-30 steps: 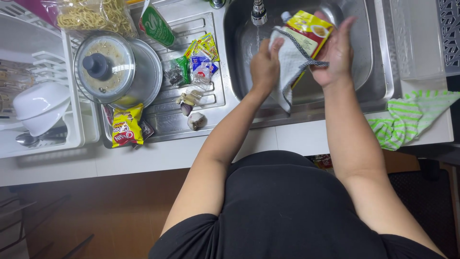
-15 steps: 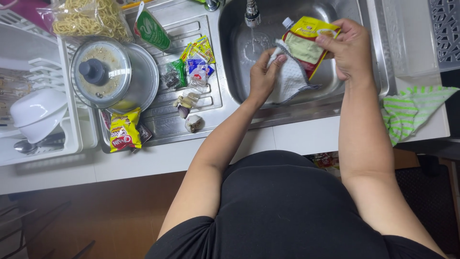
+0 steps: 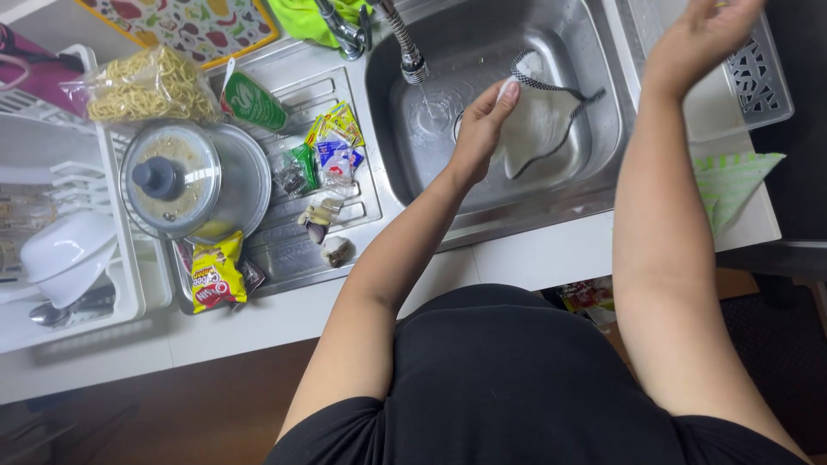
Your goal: The person stands at a kitchen sink and washes various packaged food items and vegetables. They rinse a yellow packet of oyster sauce, a small white packet, and a yellow packet of magic sauce under running water, then wipe them dry with a cloth. The person also washes garlic cloves and ginger pieces by hand under the tap.
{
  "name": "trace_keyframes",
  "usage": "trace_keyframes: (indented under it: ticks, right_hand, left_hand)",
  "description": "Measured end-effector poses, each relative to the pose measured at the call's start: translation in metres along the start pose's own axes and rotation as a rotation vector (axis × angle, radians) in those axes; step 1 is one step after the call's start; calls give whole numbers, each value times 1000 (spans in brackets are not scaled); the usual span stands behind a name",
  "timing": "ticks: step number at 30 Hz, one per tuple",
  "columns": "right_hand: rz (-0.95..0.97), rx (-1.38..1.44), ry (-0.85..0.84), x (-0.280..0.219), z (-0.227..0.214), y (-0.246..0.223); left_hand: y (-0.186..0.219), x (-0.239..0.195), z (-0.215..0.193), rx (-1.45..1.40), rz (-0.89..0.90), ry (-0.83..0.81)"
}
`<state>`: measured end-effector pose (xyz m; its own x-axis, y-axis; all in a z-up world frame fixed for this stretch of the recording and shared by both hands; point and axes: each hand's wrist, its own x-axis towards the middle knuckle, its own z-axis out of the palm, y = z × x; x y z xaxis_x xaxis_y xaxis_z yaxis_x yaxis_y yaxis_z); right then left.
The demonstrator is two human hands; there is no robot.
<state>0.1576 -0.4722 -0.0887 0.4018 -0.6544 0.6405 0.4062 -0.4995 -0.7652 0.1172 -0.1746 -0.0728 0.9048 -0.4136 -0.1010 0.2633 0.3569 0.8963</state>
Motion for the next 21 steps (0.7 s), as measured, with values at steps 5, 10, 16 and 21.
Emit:
trace_keyframes:
  ticks: [5,10,16,21]
  right_hand:
    - [86,-133,19,-10,18,23]
    - [329,-107,220,-6,45,68]
    - [331,-267,347,1,76,53]
    - [321,-309,290,-5,77,69]
  left_hand:
    - [18,0,-3,-65,-43,-38]
    - [20,-4,-12,-62,-78,-18]
    - [21,1,-8,-17,-122,-51]
    - [27,8,-1,-34,-155,-56]
